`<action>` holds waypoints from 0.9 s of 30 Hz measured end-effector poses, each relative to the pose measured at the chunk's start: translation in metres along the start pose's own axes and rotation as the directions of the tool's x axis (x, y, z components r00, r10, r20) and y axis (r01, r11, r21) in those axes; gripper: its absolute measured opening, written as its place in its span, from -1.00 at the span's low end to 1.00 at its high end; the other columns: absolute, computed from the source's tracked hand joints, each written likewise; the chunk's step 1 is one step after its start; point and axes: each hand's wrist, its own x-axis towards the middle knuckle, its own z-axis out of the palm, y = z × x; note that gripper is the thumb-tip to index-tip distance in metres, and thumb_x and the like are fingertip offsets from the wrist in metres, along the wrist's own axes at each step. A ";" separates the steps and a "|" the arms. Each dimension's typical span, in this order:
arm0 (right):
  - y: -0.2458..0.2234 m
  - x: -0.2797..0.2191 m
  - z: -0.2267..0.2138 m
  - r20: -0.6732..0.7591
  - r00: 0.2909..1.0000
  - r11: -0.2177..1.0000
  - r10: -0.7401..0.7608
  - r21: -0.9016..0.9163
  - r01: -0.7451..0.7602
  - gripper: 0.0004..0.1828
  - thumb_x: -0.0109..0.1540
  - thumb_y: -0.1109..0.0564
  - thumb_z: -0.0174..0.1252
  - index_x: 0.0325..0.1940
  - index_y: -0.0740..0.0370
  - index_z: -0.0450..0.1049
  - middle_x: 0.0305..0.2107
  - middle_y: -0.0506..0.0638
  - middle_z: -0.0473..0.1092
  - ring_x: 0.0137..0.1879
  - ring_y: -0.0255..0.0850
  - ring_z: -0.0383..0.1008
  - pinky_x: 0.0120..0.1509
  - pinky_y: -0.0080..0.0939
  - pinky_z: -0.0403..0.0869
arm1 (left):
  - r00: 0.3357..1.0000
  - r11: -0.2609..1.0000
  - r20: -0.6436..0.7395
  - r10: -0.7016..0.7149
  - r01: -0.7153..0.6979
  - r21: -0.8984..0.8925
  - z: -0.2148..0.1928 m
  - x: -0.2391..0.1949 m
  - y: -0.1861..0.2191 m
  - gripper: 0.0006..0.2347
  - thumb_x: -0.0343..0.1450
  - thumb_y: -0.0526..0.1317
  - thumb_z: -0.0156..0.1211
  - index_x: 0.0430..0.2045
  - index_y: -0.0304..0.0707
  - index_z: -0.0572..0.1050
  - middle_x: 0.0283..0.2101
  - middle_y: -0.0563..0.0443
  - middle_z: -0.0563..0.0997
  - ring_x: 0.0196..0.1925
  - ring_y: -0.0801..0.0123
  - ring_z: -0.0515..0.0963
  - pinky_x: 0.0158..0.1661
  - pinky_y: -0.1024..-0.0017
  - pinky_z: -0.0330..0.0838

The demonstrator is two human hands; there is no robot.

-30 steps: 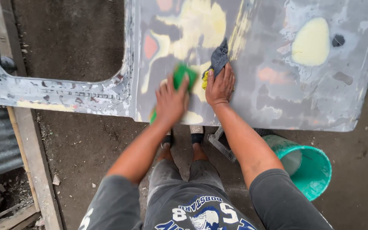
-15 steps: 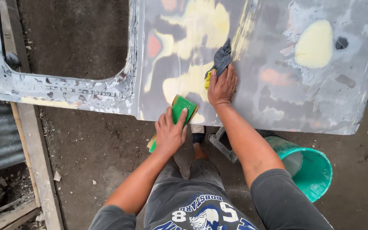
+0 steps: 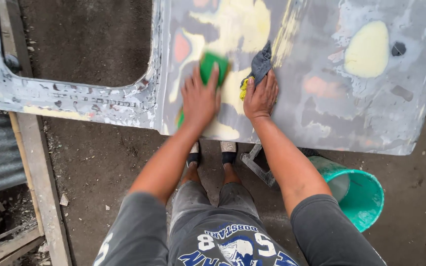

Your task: The person scrubs a large, flat, gray surface with a green sponge and a yellow cloth. They repeatedly dip the sponge into a green bucket of water and continue scrubbing the surface.

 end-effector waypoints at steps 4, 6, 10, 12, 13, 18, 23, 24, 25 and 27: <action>0.005 0.001 0.005 -0.002 1.000 0.999 0.025 -0.026 -0.025 -0.33 0.46 -0.12 -0.04 0.37 0.57 0.19 0.32 0.38 0.18 0.40 0.33 0.19 0.47 0.26 0.14 | 0.996 0.998 0.069 0.060 -0.058 -0.033 0.006 -0.115 -0.003 -0.33 0.36 -0.10 0.28 0.42 0.12 0.14 0.35 -0.55 0.15 0.23 -0.40 0.30 0.13 -0.22 0.22; 0.003 0.001 0.002 0.023 0.999 0.998 0.046 -0.033 -0.046 -0.32 0.46 -0.12 -0.04 0.37 0.60 0.18 0.31 0.39 0.18 0.39 0.33 0.19 0.47 0.26 0.13 | 0.996 0.998 0.062 0.069 -0.069 -0.011 0.009 -0.121 -0.006 -0.35 0.37 -0.09 0.28 0.41 0.11 0.16 0.34 -0.53 0.17 0.20 -0.35 0.32 0.08 -0.16 0.25; 0.000 0.002 0.000 0.016 1.000 1.000 0.025 -0.012 -0.025 -0.34 0.46 -0.10 -0.05 0.37 0.58 0.19 0.31 0.38 0.19 0.39 0.31 0.20 0.48 0.25 0.14 | 0.985 1.000 0.170 0.004 -0.002 -0.013 0.001 -0.018 -0.007 -0.40 0.45 -0.09 0.23 0.43 0.11 0.16 0.35 -0.55 0.16 0.16 -0.31 0.35 0.07 -0.16 0.25; -0.004 0.002 -0.003 0.001 1.000 1.000 -0.008 -0.002 0.008 -0.37 0.45 -0.09 -0.04 0.37 0.52 0.21 0.32 0.36 0.19 0.41 0.30 0.20 0.48 0.23 0.15 | 0.997 1.000 -0.082 -0.007 0.008 0.014 0.009 0.050 -0.013 -0.36 0.38 -0.06 0.27 0.40 0.10 0.18 0.33 -0.47 0.18 0.20 -0.33 0.30 0.08 -0.22 0.24; -0.002 0.002 -0.001 0.002 1.000 1.000 -0.010 -0.002 0.010 -0.37 0.45 -0.09 -0.04 0.37 0.52 0.21 0.32 0.36 0.19 0.41 0.30 0.20 0.48 0.23 0.15 | 0.997 1.000 -0.082 -0.009 0.010 0.013 0.012 0.061 -0.013 -0.36 0.38 -0.06 0.27 0.40 0.10 0.18 0.33 -0.47 0.18 0.20 -0.33 0.30 0.08 -0.22 0.24; -0.001 0.002 -0.001 0.001 1.000 1.000 -0.008 -0.009 0.008 -0.39 0.45 -0.09 -0.03 0.38 0.48 0.22 0.32 0.33 0.19 0.41 0.28 0.19 0.47 0.23 0.14 | 0.996 1.000 -0.091 -0.024 0.023 -0.007 0.002 0.049 -0.006 -0.35 0.37 -0.09 0.26 0.41 0.07 0.16 0.38 -0.44 0.17 0.19 -0.29 0.31 0.09 -0.14 0.25; -0.003 0.003 0.000 0.001 1.000 1.000 0.004 0.011 -0.004 -0.40 0.45 -0.08 -0.03 0.37 0.49 0.23 0.32 0.32 0.19 0.39 0.27 0.20 0.46 0.23 0.15 | 0.995 0.997 0.063 0.079 -0.079 -0.012 0.008 -0.101 -0.007 -0.38 0.41 -0.08 0.26 0.42 0.12 0.18 0.37 -0.56 0.13 0.21 -0.35 0.31 0.10 -0.16 0.22; 0.000 0.001 0.002 0.004 1.000 1.000 0.011 -0.008 -0.011 -0.40 0.46 -0.09 -0.03 0.36 0.50 0.22 0.33 0.33 0.19 0.39 0.27 0.20 0.46 0.24 0.15 | 0.992 0.995 0.078 0.099 -0.099 -0.005 0.005 -0.131 -0.006 -0.34 0.34 -0.09 0.28 0.40 0.09 0.19 0.37 -0.53 0.15 0.21 -0.33 0.32 0.06 -0.14 0.24; 0.002 0.000 0.000 0.004 1.000 1.000 0.015 -0.012 -0.015 -0.40 0.46 -0.09 -0.03 0.36 0.50 0.22 0.33 0.33 0.19 0.39 0.27 0.20 0.46 0.24 0.15 | 0.991 0.995 0.081 0.102 -0.102 -0.007 0.005 -0.127 -0.006 -0.34 0.34 -0.09 0.28 0.40 0.09 0.19 0.37 -0.53 0.15 0.21 -0.33 0.32 0.06 -0.14 0.24; -0.002 0.002 0.001 0.003 1.000 1.000 -0.002 -0.015 0.002 -0.40 0.46 -0.09 -0.03 0.36 0.51 0.22 0.32 0.33 0.19 0.39 0.28 0.21 0.47 0.23 0.15 | 0.986 0.989 0.072 0.149 -0.149 -0.001 0.002 -0.118 -0.010 -0.35 0.35 -0.07 0.27 0.40 0.12 0.20 0.36 -0.45 0.18 0.20 -0.30 0.34 0.08 -0.12 0.25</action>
